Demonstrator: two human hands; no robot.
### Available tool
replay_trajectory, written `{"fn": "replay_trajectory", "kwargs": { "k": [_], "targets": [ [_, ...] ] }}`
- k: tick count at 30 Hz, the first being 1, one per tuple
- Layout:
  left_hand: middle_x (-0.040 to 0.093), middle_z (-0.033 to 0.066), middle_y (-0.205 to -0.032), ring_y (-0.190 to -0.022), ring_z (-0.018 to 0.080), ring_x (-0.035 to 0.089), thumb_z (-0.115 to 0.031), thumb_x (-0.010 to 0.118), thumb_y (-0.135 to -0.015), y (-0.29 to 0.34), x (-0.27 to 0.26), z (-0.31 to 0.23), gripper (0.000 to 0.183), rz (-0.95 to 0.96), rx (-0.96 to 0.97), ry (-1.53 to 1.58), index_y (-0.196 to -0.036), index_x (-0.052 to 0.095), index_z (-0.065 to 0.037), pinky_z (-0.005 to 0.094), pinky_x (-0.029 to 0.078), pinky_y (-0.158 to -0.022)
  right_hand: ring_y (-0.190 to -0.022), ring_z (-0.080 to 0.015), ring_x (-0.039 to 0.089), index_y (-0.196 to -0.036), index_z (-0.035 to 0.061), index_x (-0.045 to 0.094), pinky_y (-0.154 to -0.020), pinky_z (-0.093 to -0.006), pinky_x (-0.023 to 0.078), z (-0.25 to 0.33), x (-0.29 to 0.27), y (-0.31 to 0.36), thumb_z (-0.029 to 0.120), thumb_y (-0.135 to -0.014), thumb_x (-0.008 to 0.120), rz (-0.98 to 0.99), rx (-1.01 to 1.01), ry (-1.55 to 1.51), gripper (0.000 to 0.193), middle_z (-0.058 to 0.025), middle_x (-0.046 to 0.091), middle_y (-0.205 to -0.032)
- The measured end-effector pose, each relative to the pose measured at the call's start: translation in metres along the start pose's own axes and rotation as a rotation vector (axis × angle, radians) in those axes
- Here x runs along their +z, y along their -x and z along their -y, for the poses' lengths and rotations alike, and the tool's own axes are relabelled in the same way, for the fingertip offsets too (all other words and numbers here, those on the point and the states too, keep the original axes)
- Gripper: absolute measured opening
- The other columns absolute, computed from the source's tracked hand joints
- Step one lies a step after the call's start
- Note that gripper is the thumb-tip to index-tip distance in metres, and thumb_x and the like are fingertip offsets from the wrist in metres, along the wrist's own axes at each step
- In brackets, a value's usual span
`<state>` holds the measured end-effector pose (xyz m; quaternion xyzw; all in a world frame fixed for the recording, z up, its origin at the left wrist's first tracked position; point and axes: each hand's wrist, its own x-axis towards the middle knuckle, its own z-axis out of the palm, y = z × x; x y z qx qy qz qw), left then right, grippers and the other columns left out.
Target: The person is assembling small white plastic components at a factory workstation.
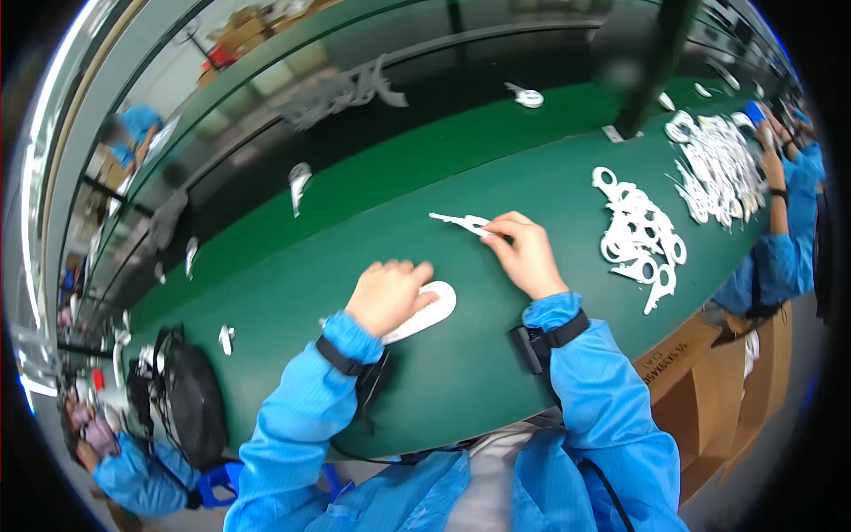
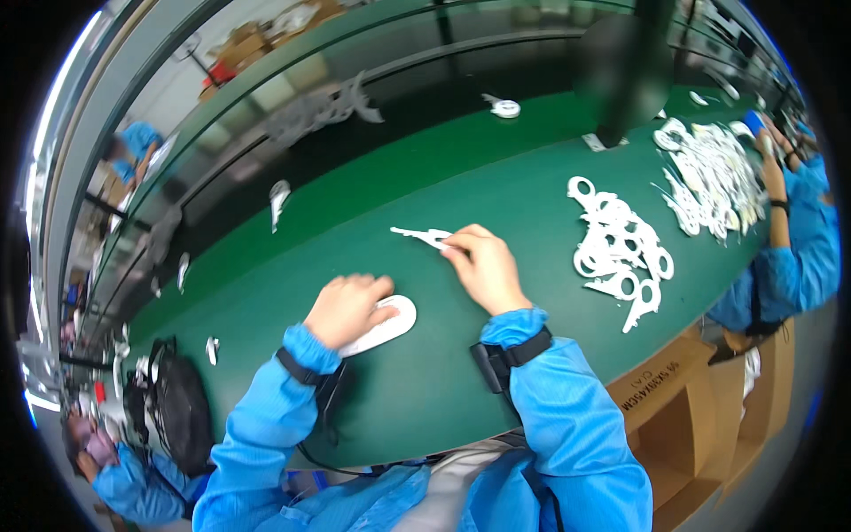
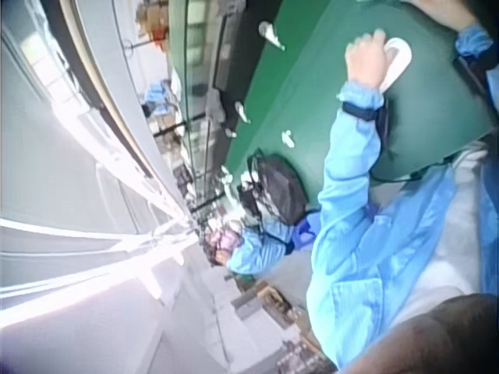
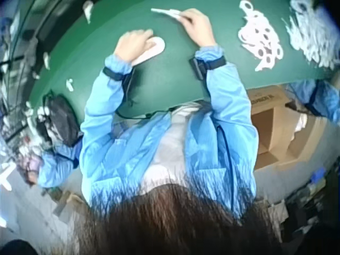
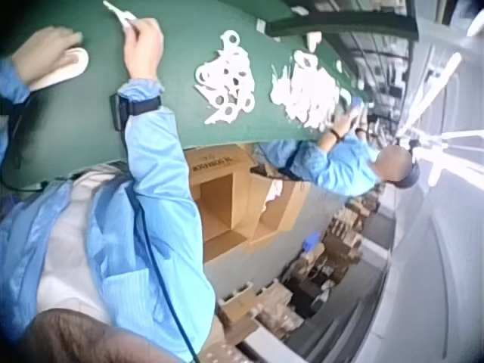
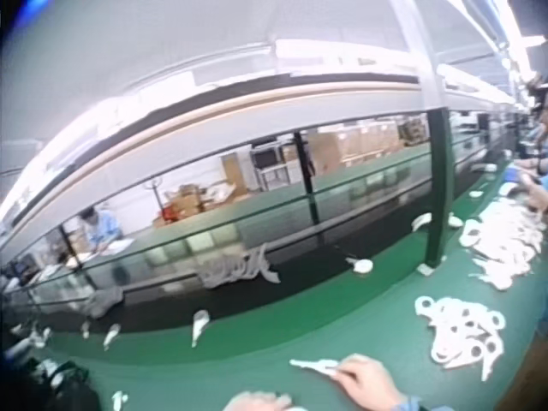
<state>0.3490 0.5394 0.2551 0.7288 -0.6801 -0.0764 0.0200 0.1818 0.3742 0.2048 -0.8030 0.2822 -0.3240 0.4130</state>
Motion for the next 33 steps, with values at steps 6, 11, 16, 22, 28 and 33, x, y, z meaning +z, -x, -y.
{"fn": "replay_trajectory", "kwargs": {
  "k": [6, 11, 16, 22, 28, 33],
  "targets": [
    [0.064, 0.0107, -0.093, -0.09, 0.0307, 0.061, -0.044, 0.074, -0.073, 0.032, -0.024, 0.026, 0.048, -0.061, -0.151, 0.184, -0.105, 0.063, -0.009, 0.0397, 0.047, -0.081, -0.085, -0.0273, 0.063, -0.089, 0.0011, 0.068, -0.072, -0.0345, 0.05, 0.013, 0.011, 0.014, 0.01, -0.083, 0.066, 0.032, 0.035, -0.02, 0.011, -0.0082, 0.066, -0.095],
    [0.065, 0.0118, -0.102, -0.094, 0.0313, 0.063, -0.03, 0.079, -0.069, 0.06, 0.006, 0.002, 0.049, -0.175, -0.212, 0.482, -0.111, 0.061, -0.011, 0.0391, 0.05, -0.084, -0.09, -0.0271, 0.064, -0.09, 0.0055, 0.066, -0.074, -0.038, 0.052, 0.049, 0.021, 0.046, 0.01, -0.082, 0.065, 0.118, -0.214, 0.059, 0.01, -0.0093, 0.068, -0.093],
    [0.067, 0.0104, -0.1, -0.088, 0.0304, 0.066, -0.019, 0.079, -0.066, 0.07, 0.02, 0.01, 0.051, -0.38, -0.221, 0.742, -0.113, 0.059, -0.011, 0.0367, 0.05, -0.08, -0.092, -0.0241, 0.064, -0.089, 0.0053, 0.066, -0.074, -0.0383, 0.051, 0.07, 0.039, 0.09, 0.01, -0.08, 0.067, 0.008, -0.248, 0.15, 0.01, -0.0075, 0.069, -0.09],
    [0.068, 0.005, -0.099, -0.084, 0.0245, 0.065, -0.013, 0.074, -0.071, 0.062, 0.016, 0.012, 0.026, -0.328, -0.08, 0.455, -0.095, 0.069, -0.012, 0.0323, 0.047, -0.073, -0.097, -0.0226, 0.062, -0.089, 0.0064, 0.065, -0.075, -0.0351, 0.045, 0.071, 0.052, 0.09, 0.009, -0.079, 0.067, 0.055, -0.243, 0.259, 0.011, -0.0043, 0.069, -0.094],
    [0.067, 0.0014, -0.096, -0.084, 0.0211, 0.064, -0.016, 0.071, -0.076, 0.061, 0.02, 0.005, 0.015, -0.365, -0.169, 0.456, -0.091, 0.071, -0.014, 0.0326, 0.044, -0.069, -0.103, -0.0249, 0.058, -0.09, 0.0056, 0.062, -0.079, -0.0369, 0.045, 0.065, 0.055, 0.092, 0.008, -0.079, 0.066, 0.074, -0.327, 0.301, 0.011, -0.0061, 0.067, -0.102],
    [0.067, 0.0, -0.096, -0.084, 0.0201, 0.063, -0.019, 0.069, -0.08, 0.063, 0.021, 0.007, 0.011, -0.344, -0.154, 0.423, -0.09, 0.073, -0.017, 0.0343, 0.042, -0.069, -0.105, -0.0266, 0.057, -0.093, 0.0038, 0.06, -0.081, -0.0395, 0.046, 0.063, 0.061, 0.092, 0.007, -0.08, 0.065, 0.046, -0.318, 0.289, 0.014, -0.0095, 0.067, -0.103]
  ]
}}
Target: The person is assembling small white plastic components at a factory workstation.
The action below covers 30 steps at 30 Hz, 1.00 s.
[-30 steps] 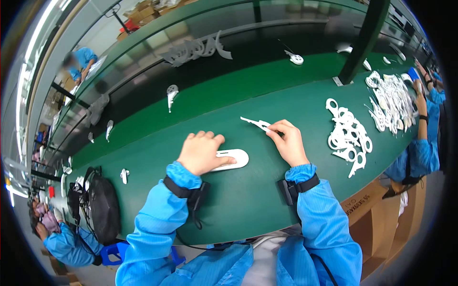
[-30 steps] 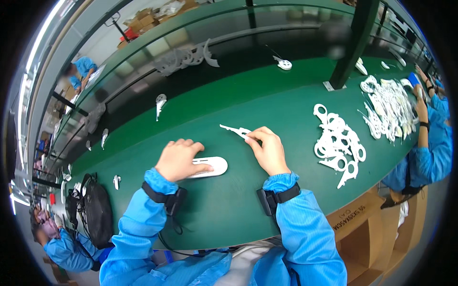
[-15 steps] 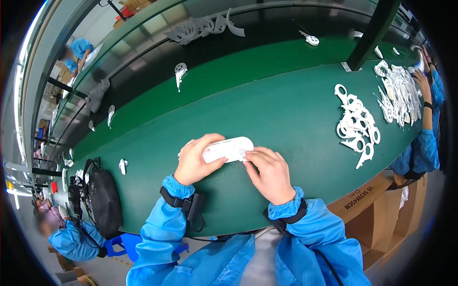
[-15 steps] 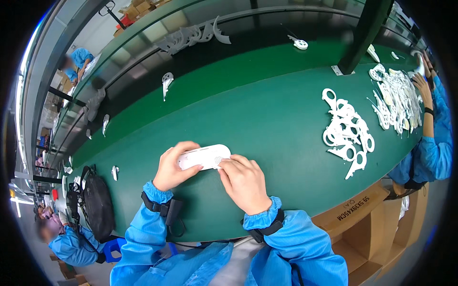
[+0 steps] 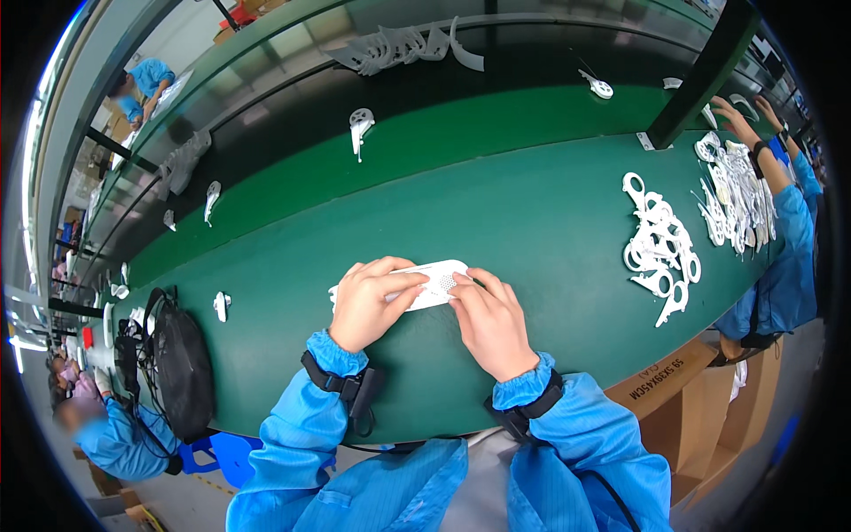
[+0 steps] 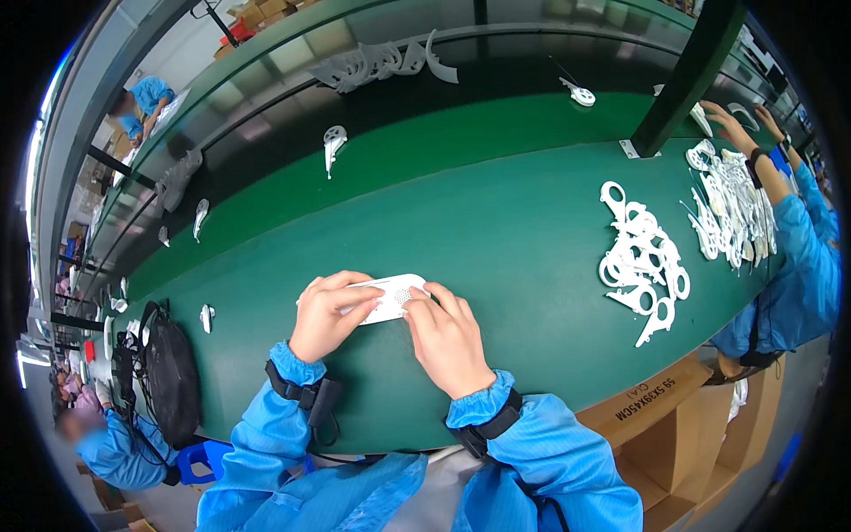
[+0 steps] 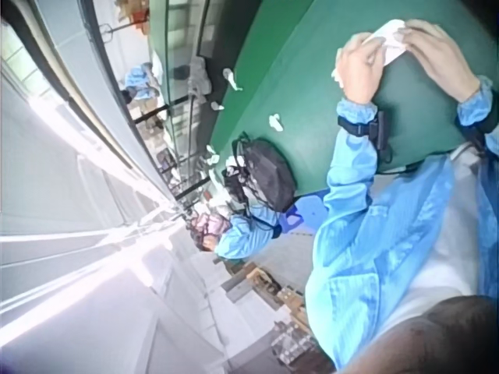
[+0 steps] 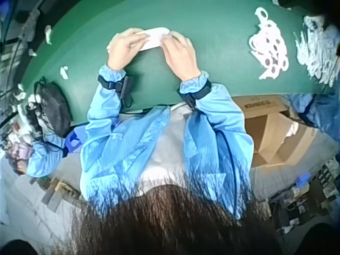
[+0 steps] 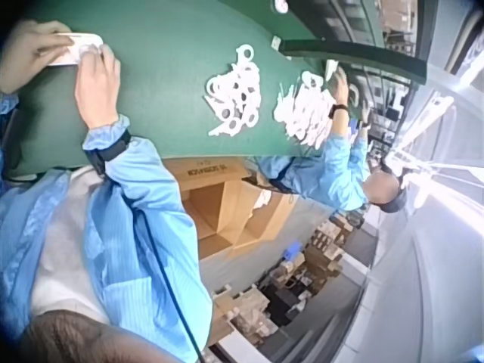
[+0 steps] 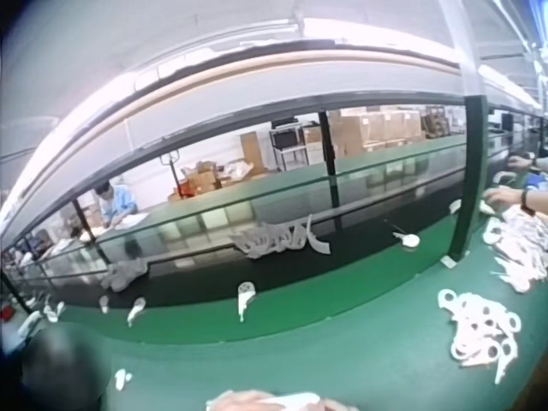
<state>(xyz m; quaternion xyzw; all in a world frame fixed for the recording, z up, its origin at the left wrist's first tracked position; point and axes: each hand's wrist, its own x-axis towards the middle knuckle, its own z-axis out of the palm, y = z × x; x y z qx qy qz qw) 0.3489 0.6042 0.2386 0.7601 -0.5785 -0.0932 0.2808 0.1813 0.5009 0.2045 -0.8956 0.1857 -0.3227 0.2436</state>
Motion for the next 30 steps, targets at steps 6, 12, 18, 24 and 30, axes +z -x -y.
{"fn": "replay_trajectory", "kwargs": {
  "k": [6, 12, 18, 24, 30],
  "targets": [
    [0.066, 0.0006, -0.093, -0.083, 0.0199, 0.062, -0.02, 0.069, -0.082, 0.001, 0.003, -0.002, 0.011, -0.02, 0.011, -0.056, -0.091, 0.073, -0.017, 0.0351, 0.042, -0.069, -0.105, -0.029, 0.057, -0.094, 0.0023, 0.058, -0.081, -0.04, 0.046, 0.001, 0.003, 0.002, 0.007, -0.081, 0.064, 0.044, 0.032, 0.042, 0.015, -0.0117, 0.066, -0.105],
    [0.065, 0.0012, -0.091, -0.081, 0.0211, 0.063, -0.018, 0.067, -0.083, 0.0, 0.004, 0.001, 0.011, -0.028, 0.008, -0.098, -0.092, 0.073, -0.015, 0.0367, 0.044, -0.066, -0.103, -0.0299, 0.057, -0.093, 0.0015, 0.056, -0.079, -0.0392, 0.045, 0.002, 0.008, 0.0, 0.004, -0.082, 0.061, 0.017, 0.014, 0.061, 0.012, -0.0119, 0.066, -0.102],
    [0.065, 0.0112, -0.092, -0.074, 0.0281, 0.063, -0.014, 0.068, -0.082, -0.02, -0.009, -0.008, 0.019, 0.079, 0.021, -0.014, -0.099, 0.071, -0.008, 0.0353, 0.051, -0.063, -0.099, -0.0295, 0.056, -0.092, 0.0016, 0.055, -0.086, -0.0459, 0.035, 0.018, 0.007, -0.01, 0.004, -0.083, 0.058, 0.025, 0.207, 0.006, 0.01, -0.0109, 0.067, -0.089],
    [0.065, 0.0115, -0.092, -0.08, 0.0287, 0.063, -0.02, 0.071, -0.077, -0.015, -0.016, 0.004, 0.025, 0.191, 0.159, -0.085, -0.098, 0.071, -0.007, 0.0371, 0.052, -0.067, -0.106, -0.0297, 0.052, -0.104, -0.0006, 0.058, -0.092, -0.0545, 0.029, 0.029, -0.001, -0.011, 0.016, -0.084, 0.059, 0.178, 0.255, 0.055, 0.026, -0.0117, 0.067, -0.099],
    [0.064, 0.0082, -0.089, -0.079, 0.0252, 0.062, -0.024, 0.075, -0.07, -0.007, -0.008, -0.004, 0.031, 0.076, 0.27, -0.181, -0.097, 0.071, -0.01, 0.0362, 0.053, -0.06, -0.125, -0.0304, 0.042, -0.122, -0.0013, 0.055, -0.102, -0.0603, 0.022, 0.02, -0.016, 0.003, 0.023, -0.085, 0.059, 0.333, 0.057, 0.149, 0.045, -0.0136, 0.054, -0.13]
  ]
}}
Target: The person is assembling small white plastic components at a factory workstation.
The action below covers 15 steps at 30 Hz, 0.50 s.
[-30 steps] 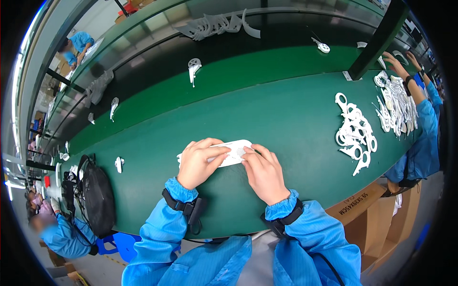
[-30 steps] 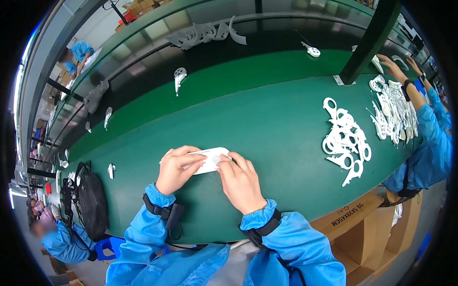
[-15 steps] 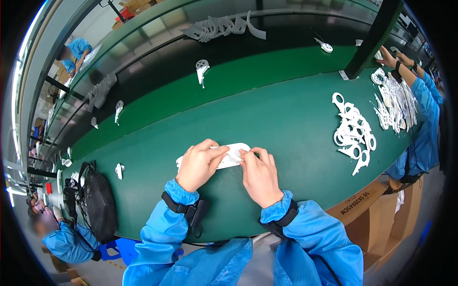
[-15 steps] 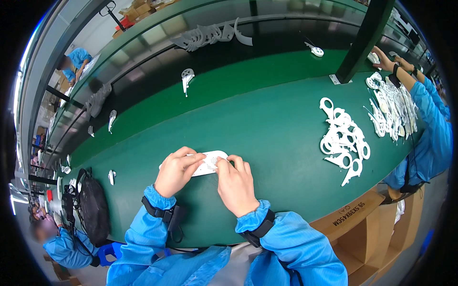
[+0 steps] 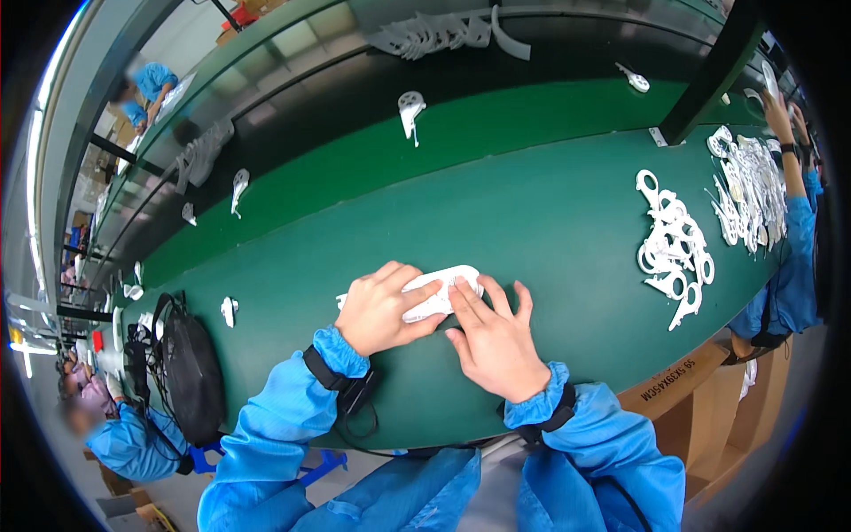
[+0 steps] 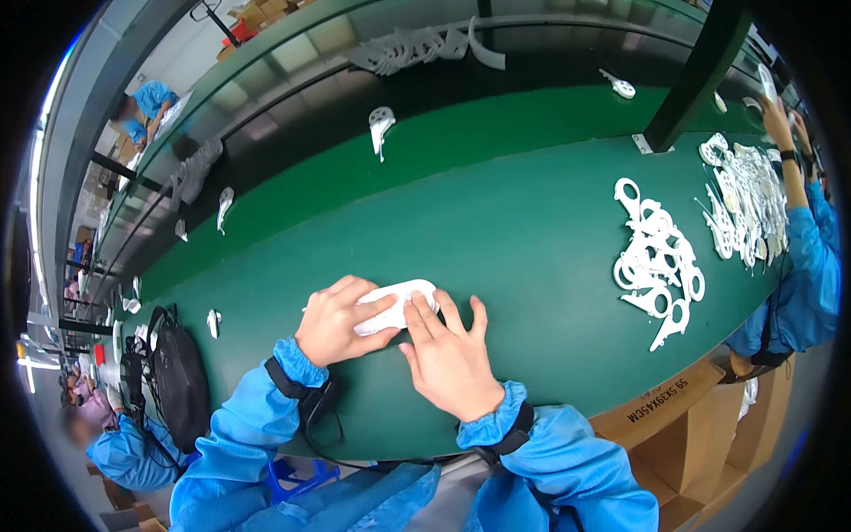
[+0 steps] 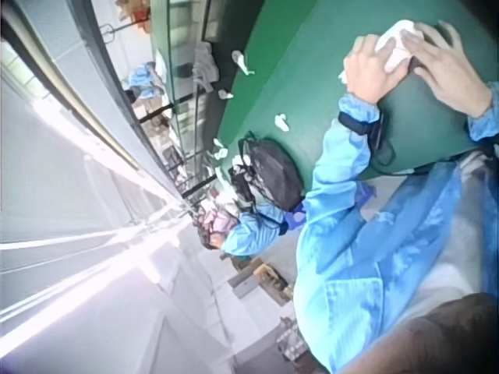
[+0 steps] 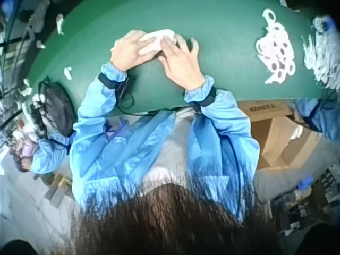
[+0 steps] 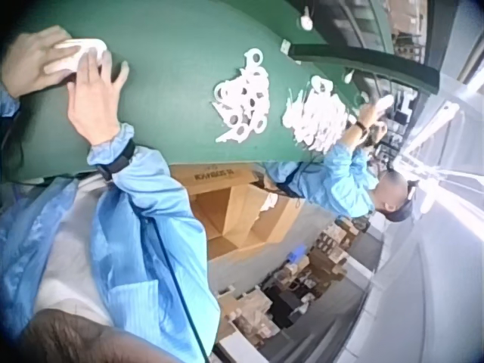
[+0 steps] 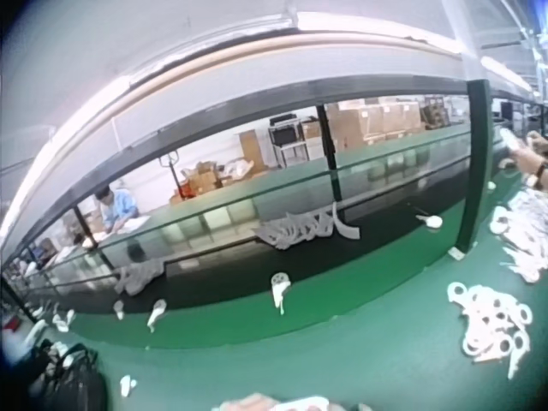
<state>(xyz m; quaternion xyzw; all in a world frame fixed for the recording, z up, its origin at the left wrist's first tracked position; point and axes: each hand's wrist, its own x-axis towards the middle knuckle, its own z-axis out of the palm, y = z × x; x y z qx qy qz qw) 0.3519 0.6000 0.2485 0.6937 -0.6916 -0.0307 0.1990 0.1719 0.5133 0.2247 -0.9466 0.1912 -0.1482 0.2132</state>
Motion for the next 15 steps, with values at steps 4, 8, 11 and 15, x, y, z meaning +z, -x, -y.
{"fn": "replay_trajectory", "kwargs": {
  "k": [4, 8, 11, 15],
  "targets": [
    [0.062, 0.0063, -0.091, -0.076, 0.0231, 0.062, -0.029, 0.077, -0.069, 0.012, 0.004, 0.0, 0.037, -0.051, 0.06, -0.105, -0.1, 0.069, -0.013, 0.0337, 0.053, -0.056, -0.135, -0.0286, 0.033, -0.129, 0.001, 0.05, -0.104, -0.0628, 0.02, 0.001, 0.002, 0.002, 0.022, -0.086, 0.059, 0.035, -0.052, 0.03, 0.049, -0.0125, 0.05, -0.135],
    [0.062, 0.0077, -0.093, -0.076, 0.0239, 0.062, -0.031, 0.077, -0.068, 0.019, 0.01, 0.004, 0.039, -0.041, 0.03, -0.12, -0.102, 0.068, -0.014, 0.0356, 0.053, -0.06, -0.138, -0.0288, 0.03, -0.131, 0.0031, 0.049, -0.105, -0.0632, 0.02, -0.017, 0.007, 0.005, 0.02, -0.086, 0.059, 0.103, -0.095, -0.071, 0.049, -0.0111, 0.05, -0.136],
    [0.062, 0.0081, -0.094, -0.078, 0.025, 0.062, -0.032, 0.077, -0.069, 0.013, 0.011, 0.001, 0.039, -0.097, 0.093, -0.118, -0.103, 0.068, -0.014, 0.0383, 0.052, -0.067, -0.139, -0.0303, 0.029, -0.133, 0.0049, 0.048, -0.106, -0.0624, 0.016, -0.019, 0.001, 0.008, 0.016, -0.085, 0.06, 0.107, -0.11, -0.057, 0.051, -0.011, 0.047, -0.139],
    [0.063, 0.0068, -0.096, -0.083, 0.0236, 0.063, -0.037, 0.073, -0.073, 0.015, 0.012, 0.006, 0.039, -0.096, 0.102, -0.202, -0.104, 0.068, -0.014, 0.0417, 0.049, -0.081, -0.138, -0.0258, 0.032, -0.132, 0.0022, 0.048, -0.107, -0.0618, 0.017, -0.018, 0.002, 0.005, 0.015, -0.085, 0.061, 0.103, -0.149, 0.027, 0.051, -0.012, 0.049, -0.137]
  ]
}}
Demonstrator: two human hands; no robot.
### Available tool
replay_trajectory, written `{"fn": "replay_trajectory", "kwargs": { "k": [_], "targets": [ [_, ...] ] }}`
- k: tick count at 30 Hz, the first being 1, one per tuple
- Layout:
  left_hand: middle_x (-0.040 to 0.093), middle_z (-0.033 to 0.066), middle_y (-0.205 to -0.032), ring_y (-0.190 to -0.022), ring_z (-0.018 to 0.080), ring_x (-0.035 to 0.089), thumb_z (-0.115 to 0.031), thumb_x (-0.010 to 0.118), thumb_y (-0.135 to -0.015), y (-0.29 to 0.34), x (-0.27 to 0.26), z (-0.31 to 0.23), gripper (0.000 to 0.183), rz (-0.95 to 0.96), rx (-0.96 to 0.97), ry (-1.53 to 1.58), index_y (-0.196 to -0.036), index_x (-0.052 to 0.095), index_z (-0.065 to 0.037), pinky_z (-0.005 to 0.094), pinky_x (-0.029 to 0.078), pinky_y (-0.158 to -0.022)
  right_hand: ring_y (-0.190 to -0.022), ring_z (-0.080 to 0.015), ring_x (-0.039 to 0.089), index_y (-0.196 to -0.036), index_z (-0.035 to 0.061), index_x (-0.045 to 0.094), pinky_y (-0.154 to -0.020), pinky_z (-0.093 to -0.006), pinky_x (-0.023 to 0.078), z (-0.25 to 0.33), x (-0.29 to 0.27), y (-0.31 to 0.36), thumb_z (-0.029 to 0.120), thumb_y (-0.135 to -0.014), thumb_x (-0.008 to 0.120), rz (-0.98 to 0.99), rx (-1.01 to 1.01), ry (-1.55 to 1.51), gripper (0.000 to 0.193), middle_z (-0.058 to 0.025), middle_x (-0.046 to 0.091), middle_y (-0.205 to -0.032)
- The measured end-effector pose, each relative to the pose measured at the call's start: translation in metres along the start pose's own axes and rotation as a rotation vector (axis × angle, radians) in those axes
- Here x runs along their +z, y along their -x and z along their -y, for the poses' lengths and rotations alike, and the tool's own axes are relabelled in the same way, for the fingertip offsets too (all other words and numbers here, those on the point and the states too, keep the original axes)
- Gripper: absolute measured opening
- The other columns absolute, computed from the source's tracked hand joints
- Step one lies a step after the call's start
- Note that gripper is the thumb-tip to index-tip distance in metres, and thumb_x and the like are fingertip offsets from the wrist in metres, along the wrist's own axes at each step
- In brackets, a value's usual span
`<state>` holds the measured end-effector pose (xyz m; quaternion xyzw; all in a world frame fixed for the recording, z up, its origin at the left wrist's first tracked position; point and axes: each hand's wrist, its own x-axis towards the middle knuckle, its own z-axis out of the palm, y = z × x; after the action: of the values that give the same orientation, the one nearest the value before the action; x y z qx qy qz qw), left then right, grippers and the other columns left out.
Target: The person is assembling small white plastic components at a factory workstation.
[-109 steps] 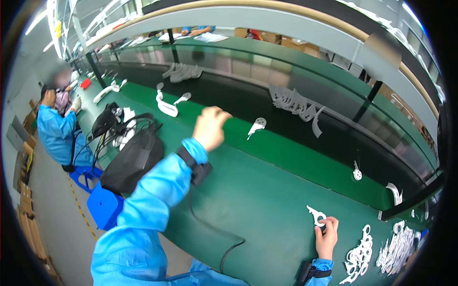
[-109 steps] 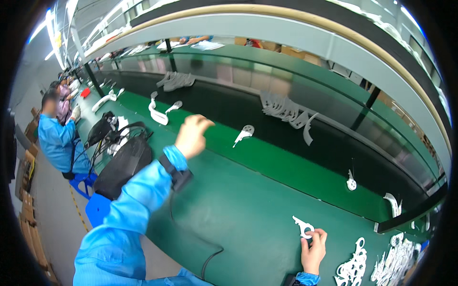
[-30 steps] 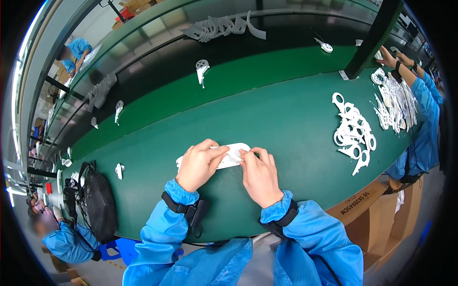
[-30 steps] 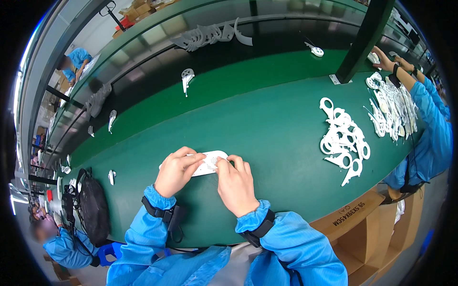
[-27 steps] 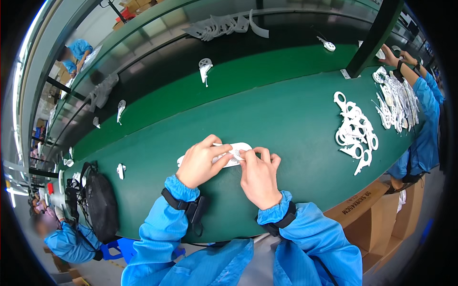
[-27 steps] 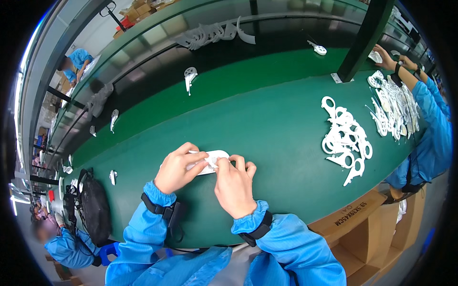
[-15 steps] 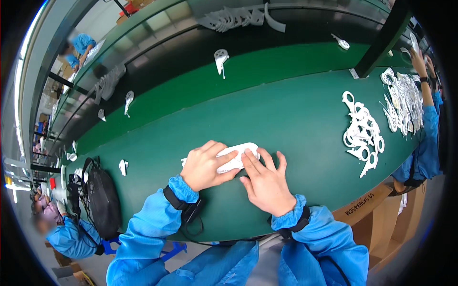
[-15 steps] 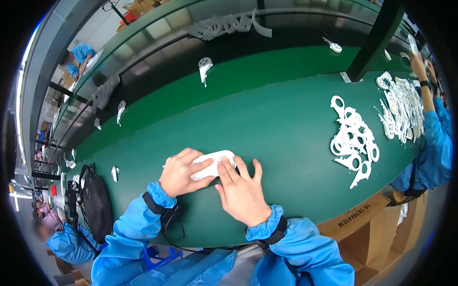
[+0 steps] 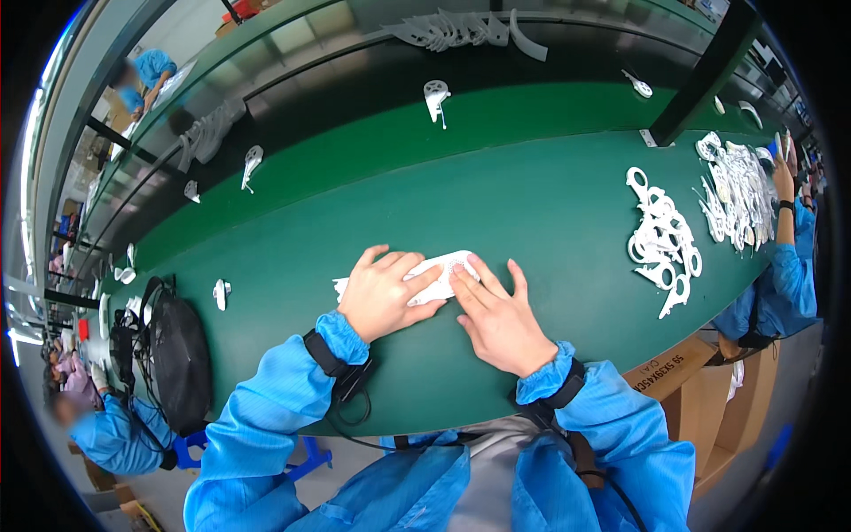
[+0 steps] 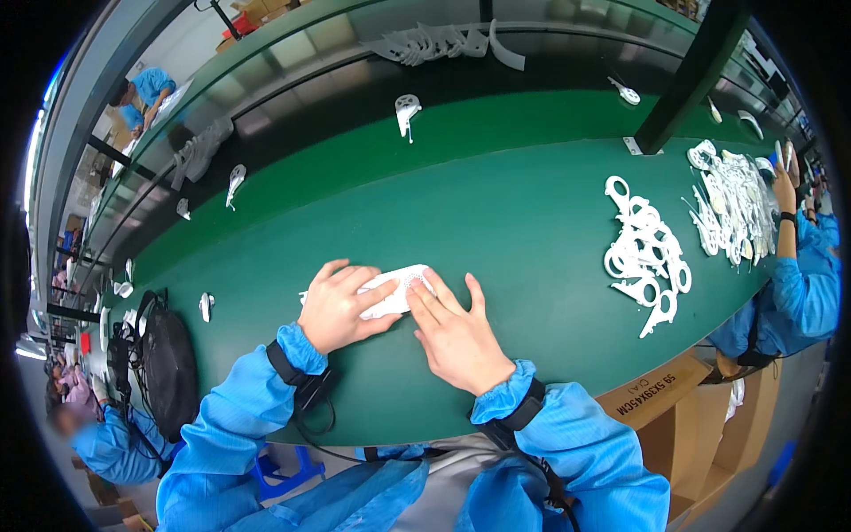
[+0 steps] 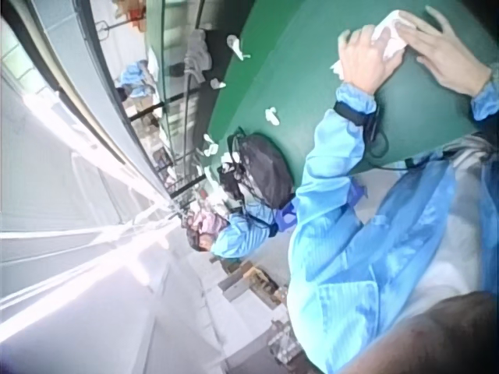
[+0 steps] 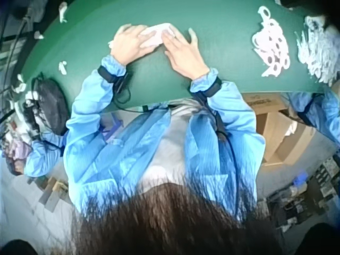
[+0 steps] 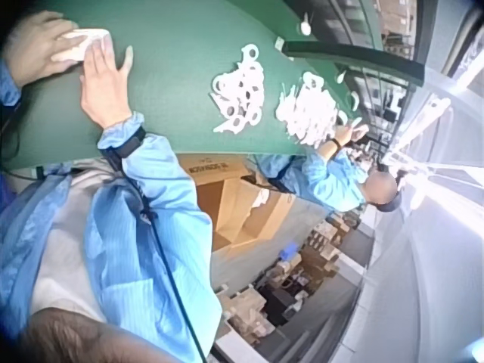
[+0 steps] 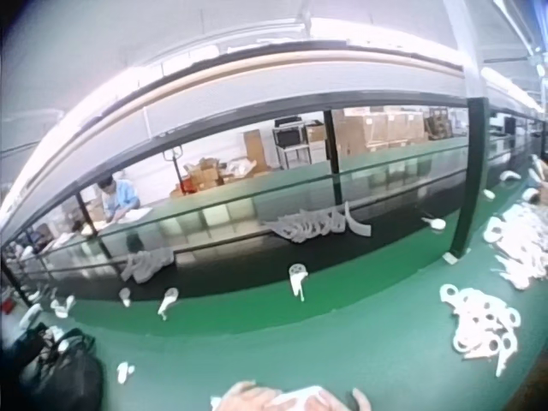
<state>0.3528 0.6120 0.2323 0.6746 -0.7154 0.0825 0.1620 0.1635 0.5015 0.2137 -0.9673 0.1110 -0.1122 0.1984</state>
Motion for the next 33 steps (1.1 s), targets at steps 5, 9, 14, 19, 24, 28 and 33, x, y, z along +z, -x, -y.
{"fn": "replay_trajectory", "kwargs": {
  "k": [5, 9, 14, 19, 24, 28, 33],
  "targets": [
    [0.064, 0.0082, -0.097, -0.083, 0.0247, 0.065, -0.034, 0.077, -0.069, 0.001, 0.001, 0.002, 0.039, -0.007, -0.009, 0.014, -0.102, 0.07, -0.015, 0.0435, 0.05, -0.081, -0.135, -0.024, 0.036, -0.129, 0.0003, 0.049, -0.106, -0.0627, 0.02, 0.002, -0.004, -0.003, 0.016, -0.085, 0.061, -0.024, -0.059, 0.005, 0.049, -0.0132, 0.05, -0.134],
    [0.065, 0.0092, -0.104, -0.09, 0.0253, 0.064, -0.032, 0.078, -0.068, 0.001, -0.005, 0.004, 0.04, 0.063, -0.076, 0.191, -0.103, 0.07, -0.014, 0.0397, 0.049, -0.085, -0.134, -0.0231, 0.037, -0.129, 0.0021, 0.049, -0.105, -0.0633, 0.021, 0.004, 0.001, 0.003, 0.017, -0.085, 0.061, -0.018, -0.03, 0.02, 0.048, -0.0126, 0.05, -0.134],
    [0.061, 0.0179, -0.111, -0.106, 0.0299, 0.058, -0.016, 0.061, -0.077, 0.01, -0.016, 0.03, 0.055, -0.3, -0.303, 0.533, -0.128, 0.052, 0.003, 0.0363, 0.042, -0.095, -0.124, -0.0208, 0.05, -0.115, 0.0063, 0.059, -0.104, -0.0567, 0.029, -0.008, 0.008, -0.013, 0.01, -0.082, 0.059, -0.183, -0.061, 0.011, 0.033, -0.0091, 0.061, -0.12],
    [0.063, 0.0067, -0.092, -0.088, 0.015, 0.056, -0.023, 0.046, -0.093, 0.076, 0.018, 0.093, 0.037, -0.98, -0.928, 0.64, -0.117, 0.061, 0.001, 0.0295, 0.044, -0.081, -0.11, -0.0233, 0.061, -0.101, 0.0065, 0.066, -0.096, -0.0445, 0.041, -0.021, 0.022, -0.061, 0.001, -0.076, 0.057, -0.333, -0.109, 0.081, 0.027, -0.0059, 0.069, -0.104],
    [0.063, 0.0049, -0.086, -0.08, 0.0133, 0.058, -0.005, 0.058, -0.087, 0.075, 0.017, 0.091, 0.014, -0.815, -0.873, 0.64, -0.098, 0.066, -0.001, 0.0273, 0.047, -0.073, -0.117, -0.0262, 0.054, -0.102, 0.0015, 0.061, -0.095, -0.0454, 0.041, -0.047, 0.026, -0.153, 0.006, -0.081, 0.052, -0.459, 0.023, 0.145, 0.023, -0.0126, 0.063, -0.112],
    [0.064, 0.0098, -0.084, -0.079, 0.0196, 0.061, -0.001, 0.06, -0.085, 0.06, 0.054, 0.089, 0.009, -0.659, -0.863, 0.604, -0.09, 0.067, -0.001, 0.03, 0.049, -0.073, -0.127, -0.0291, 0.043, -0.118, -0.0031, 0.055, -0.102, -0.0527, 0.032, -0.084, 0.059, -0.181, 0.025, -0.084, 0.06, -0.315, 0.224, 0.158, 0.045, -0.0171, 0.054, -0.126],
    [0.061, 0.0002, -0.077, -0.07, 0.008, 0.053, 0.0, 0.058, -0.085, 0.057, 0.024, 0.081, 0.013, -0.694, -0.925, 0.702, -0.093, 0.069, -0.003, 0.0236, 0.044, -0.063, -0.127, -0.0329, 0.042, -0.121, -0.0005, 0.055, -0.102, -0.0483, 0.035, -0.067, -0.004, -0.147, 0.028, -0.084, 0.061, -0.345, 0.019, 0.12, 0.048, -0.0166, 0.053, -0.128]
  ]
}}
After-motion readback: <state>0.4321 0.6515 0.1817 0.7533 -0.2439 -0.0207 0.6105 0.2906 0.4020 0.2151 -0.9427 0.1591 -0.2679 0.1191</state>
